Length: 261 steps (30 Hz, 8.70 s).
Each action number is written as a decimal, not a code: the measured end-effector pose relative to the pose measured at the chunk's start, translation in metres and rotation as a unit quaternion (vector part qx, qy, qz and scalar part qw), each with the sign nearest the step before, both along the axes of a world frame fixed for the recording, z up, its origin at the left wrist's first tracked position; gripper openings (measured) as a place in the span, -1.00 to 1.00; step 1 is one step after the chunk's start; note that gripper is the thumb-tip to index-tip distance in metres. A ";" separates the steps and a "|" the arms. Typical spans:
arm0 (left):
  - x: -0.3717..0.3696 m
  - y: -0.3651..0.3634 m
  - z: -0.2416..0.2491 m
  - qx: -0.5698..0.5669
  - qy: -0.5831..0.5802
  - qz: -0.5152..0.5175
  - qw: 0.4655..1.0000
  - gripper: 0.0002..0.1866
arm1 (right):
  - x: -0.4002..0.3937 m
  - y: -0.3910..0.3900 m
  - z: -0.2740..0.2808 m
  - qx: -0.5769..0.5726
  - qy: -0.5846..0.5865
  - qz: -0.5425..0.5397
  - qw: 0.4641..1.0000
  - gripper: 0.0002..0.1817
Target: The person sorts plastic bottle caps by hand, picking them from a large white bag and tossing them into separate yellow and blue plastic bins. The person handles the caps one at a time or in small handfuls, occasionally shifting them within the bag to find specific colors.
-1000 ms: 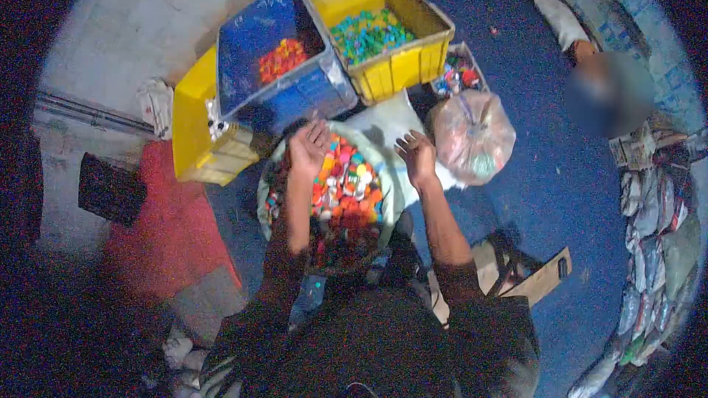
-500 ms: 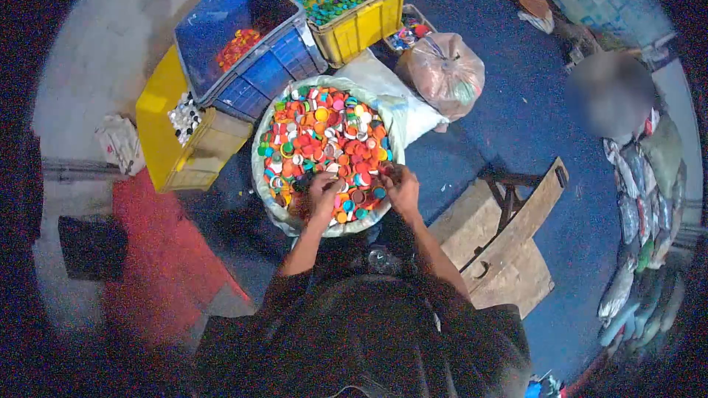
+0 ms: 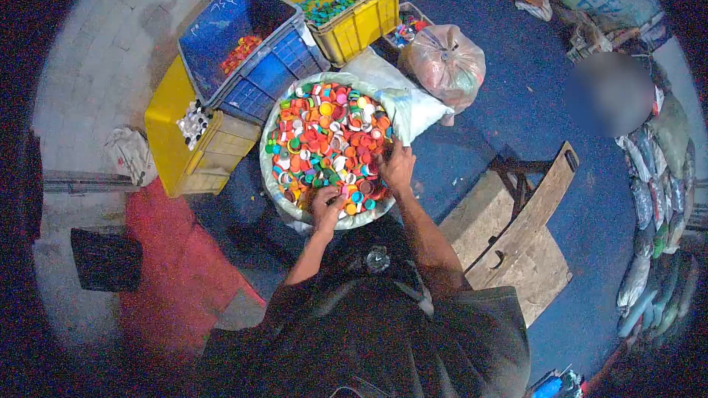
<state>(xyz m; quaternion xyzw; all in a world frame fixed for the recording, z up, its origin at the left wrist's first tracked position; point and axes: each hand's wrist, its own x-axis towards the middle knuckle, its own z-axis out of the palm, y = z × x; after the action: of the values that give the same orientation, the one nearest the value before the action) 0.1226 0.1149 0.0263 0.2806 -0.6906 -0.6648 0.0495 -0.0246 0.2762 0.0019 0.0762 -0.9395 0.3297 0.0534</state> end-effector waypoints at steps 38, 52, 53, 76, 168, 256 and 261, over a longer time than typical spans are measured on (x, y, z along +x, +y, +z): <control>-0.113 0.010 -0.032 0.041 -0.003 -0.062 0.997 -0.64 | 0.041 0.061 0.009 -0.356 -0.192 -0.075 0.911 -0.75; -0.056 -0.011 0.016 0.506 -0.050 0.143 0.849 -0.73 | -0.007 0.019 0.011 0.048 -0.046 0.138 0.988 -0.27; -0.054 -0.011 0.010 0.506 -0.054 0.141 0.849 -0.77 | -0.009 0.018 0.009 0.062 -0.055 0.141 0.987 -0.27; -0.134 0.023 -0.024 -0.368 0.076 -0.302 0.876 -0.42 | 0.044 0.089 0.037 -0.727 -0.388 -0.112 0.555 -0.57; -0.071 -0.106 -0.018 -0.458 0.090 -0.392 0.793 -0.61 | 0.165 0.009 0.001 -0.250 -0.274 -0.146 0.917 -0.74; -0.060 -0.088 -0.040 -0.442 0.047 -0.291 0.847 -0.74 | 0.193 0.021 0.014 -0.781 -0.292 -0.192 0.517 -0.82; -0.059 -0.082 -0.032 -0.422 0.021 -0.297 0.856 -0.76 | 0.193 0.014 -0.003 -0.661 -0.308 -0.211 0.651 -0.87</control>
<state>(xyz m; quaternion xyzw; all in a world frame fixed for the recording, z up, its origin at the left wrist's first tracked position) 0.0632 0.0329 -0.0053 -0.0003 -0.9541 -0.2987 -0.0221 0.1679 0.2898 -0.0007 -0.2857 -0.4262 0.8477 -0.1348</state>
